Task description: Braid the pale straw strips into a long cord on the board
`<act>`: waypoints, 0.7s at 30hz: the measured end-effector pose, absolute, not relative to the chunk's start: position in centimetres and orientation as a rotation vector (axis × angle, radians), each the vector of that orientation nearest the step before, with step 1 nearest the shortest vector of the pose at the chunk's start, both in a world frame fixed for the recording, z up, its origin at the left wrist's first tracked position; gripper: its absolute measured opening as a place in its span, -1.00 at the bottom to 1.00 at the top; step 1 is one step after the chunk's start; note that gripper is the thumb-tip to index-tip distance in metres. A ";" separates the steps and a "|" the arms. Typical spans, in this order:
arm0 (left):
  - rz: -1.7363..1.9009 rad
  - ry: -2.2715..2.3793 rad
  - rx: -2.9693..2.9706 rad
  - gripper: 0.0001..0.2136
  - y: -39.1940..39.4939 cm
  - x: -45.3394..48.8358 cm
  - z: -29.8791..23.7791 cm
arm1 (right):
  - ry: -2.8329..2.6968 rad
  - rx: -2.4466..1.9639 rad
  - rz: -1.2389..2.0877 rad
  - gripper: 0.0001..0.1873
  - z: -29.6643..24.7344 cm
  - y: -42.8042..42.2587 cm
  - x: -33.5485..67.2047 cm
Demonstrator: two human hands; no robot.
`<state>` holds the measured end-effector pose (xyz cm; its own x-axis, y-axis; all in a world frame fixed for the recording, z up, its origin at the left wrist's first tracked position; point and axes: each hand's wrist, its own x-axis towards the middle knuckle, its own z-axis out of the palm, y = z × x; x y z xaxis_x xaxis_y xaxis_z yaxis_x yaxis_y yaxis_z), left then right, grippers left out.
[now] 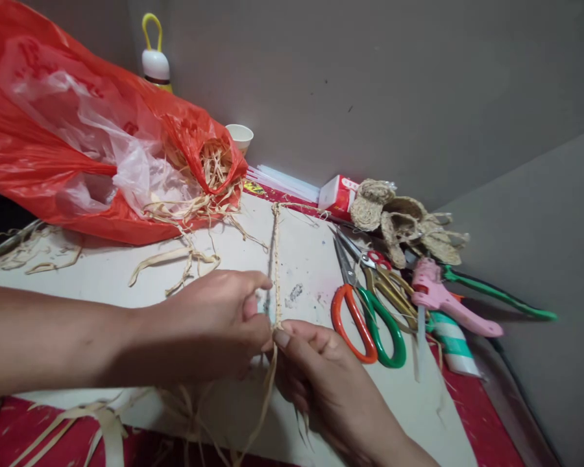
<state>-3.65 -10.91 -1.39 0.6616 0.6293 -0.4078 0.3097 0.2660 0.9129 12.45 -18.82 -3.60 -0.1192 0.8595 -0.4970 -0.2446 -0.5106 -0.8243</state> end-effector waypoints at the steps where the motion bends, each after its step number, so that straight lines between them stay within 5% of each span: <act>1: 0.272 0.875 1.343 -0.79 -10.5 -3.5 -1.6 | -0.737 -1.333 1.751 -0.63 -3.6 -18.8 12.4; 8: -0.053 0.764 1.155 -0.89 -10.2 -2.0 -2.9 | -0.860 -1.393 1.786 -0.61 -4.0 -18.7 13.1; 21: -0.046 0.632 1.186 -0.71 -9.2 -3.1 -2.8 | -0.904 -1.393 1.899 -0.64 -3.5 -18.5 14.0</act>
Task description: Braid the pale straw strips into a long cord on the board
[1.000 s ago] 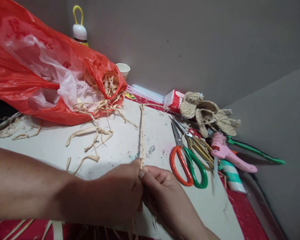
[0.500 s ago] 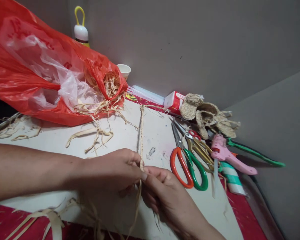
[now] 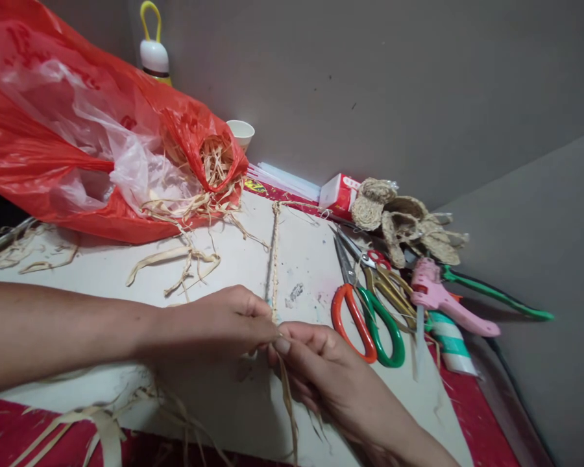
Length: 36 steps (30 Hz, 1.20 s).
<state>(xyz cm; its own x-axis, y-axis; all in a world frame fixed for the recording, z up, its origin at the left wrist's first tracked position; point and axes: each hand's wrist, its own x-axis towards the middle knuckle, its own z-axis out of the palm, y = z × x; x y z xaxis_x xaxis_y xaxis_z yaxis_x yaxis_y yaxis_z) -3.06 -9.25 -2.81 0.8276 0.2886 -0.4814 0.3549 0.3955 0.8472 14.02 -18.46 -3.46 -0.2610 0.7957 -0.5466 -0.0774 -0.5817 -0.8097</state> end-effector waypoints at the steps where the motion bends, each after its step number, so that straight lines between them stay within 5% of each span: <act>1: -0.046 0.600 1.209 -0.70 -9.1 -3.1 -2.9 | -0.925 -1.404 1.898 -0.64 -3.3 -18.4 14.0; 19: 0.113 0.594 1.313 -0.75 -9.5 -2.9 -3.0 | -1.371 -1.530 1.833 -0.57 -1.0 -16.7 18.3; 29: 0.183 0.680 1.395 -0.79 -10.0 -2.9 -3.9 | -1.756 -1.929 0.963 -0.69 3.4 -12.5 19.4; 36: 0.184 0.725 1.456 -0.81 -10.0 -2.6 -4.9 | -1.690 -1.608 0.669 -0.71 3.7 -6.7 13.6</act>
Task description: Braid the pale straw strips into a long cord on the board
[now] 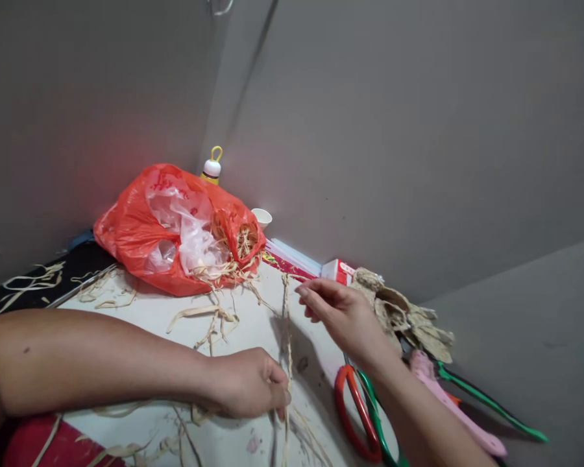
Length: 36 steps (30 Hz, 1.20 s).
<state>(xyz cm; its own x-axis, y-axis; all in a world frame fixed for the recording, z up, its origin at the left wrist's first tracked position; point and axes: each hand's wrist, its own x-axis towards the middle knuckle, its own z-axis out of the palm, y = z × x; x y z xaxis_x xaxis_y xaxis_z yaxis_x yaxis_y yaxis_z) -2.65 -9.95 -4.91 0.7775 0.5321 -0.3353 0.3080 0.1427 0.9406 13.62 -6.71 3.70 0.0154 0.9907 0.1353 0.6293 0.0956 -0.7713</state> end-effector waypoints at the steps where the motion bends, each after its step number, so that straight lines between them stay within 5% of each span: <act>1: 0.174 0.734 1.456 -0.81 -10.0 -2.6 -4.9 | -1.721 -1.579 0.662 -0.71 3.3 -5.6 12.9; 8: 0.095 0.799 1.422 -0.86 -10.0 -2.3 -4.2 | -1.879 -1.488 0.500 -0.71 -0.3 1.1 9.5; 22: 0.172 0.633 1.440 -0.90 -9.6 -2.0 -6.4 | -2.389 -1.230 0.272 -0.82 0.2 1.4 4.4; 29: 0.180 0.604 1.424 -0.91 -9.5 -2.0 -6.6 | -2.297 -1.111 0.403 -0.64 -1.5 0.8 5.0; 36: 0.167 0.676 1.403 -0.94 -9.9 -2.4 -5.9 | -1.998 -0.997 0.615 -0.88 -0.3 0.2 4.0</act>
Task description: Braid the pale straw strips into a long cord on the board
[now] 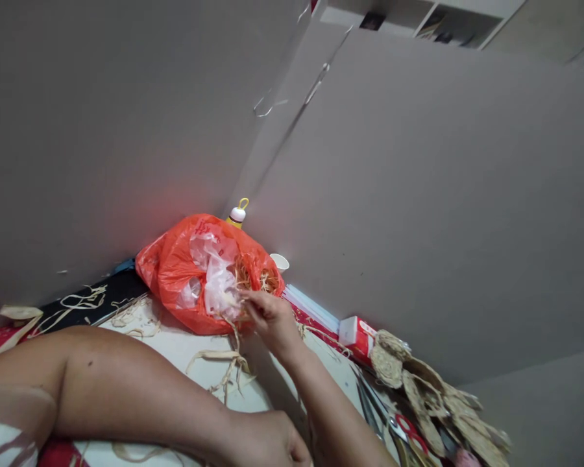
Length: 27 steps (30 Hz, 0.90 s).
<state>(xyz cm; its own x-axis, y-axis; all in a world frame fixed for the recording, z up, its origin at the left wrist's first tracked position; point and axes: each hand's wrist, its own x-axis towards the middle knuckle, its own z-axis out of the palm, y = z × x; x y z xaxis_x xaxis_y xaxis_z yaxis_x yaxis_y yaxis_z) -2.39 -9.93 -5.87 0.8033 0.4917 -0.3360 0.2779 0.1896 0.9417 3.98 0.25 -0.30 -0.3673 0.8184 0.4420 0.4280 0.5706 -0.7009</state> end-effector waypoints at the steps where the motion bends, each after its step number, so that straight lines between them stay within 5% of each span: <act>1: 0.169 0.697 1.399 -0.92 -10.0 -2.3 -5.7 | -1.906 -0.996 0.641 -0.85 0.5 0.1 4.3; 8: 0.194 0.841 1.495 -0.88 -10.7 -2.2 -4.7 | -1.422 -0.995 0.897 -0.64 5.0 -1.0 6.6; 27: 0.185 0.844 1.532 -0.84 -10.7 -3.1 -4.0 | -1.098 -0.812 0.857 -0.77 8.0 -2.0 5.6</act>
<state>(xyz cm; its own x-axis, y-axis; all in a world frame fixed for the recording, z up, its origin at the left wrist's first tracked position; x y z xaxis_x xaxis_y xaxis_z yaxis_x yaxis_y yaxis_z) -3.08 -10.70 -4.01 0.7135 0.5994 -0.3628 0.3929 0.0864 0.9155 5.57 -1.98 7.97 0.2231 0.8881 0.4019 -0.1739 0.4420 -0.8800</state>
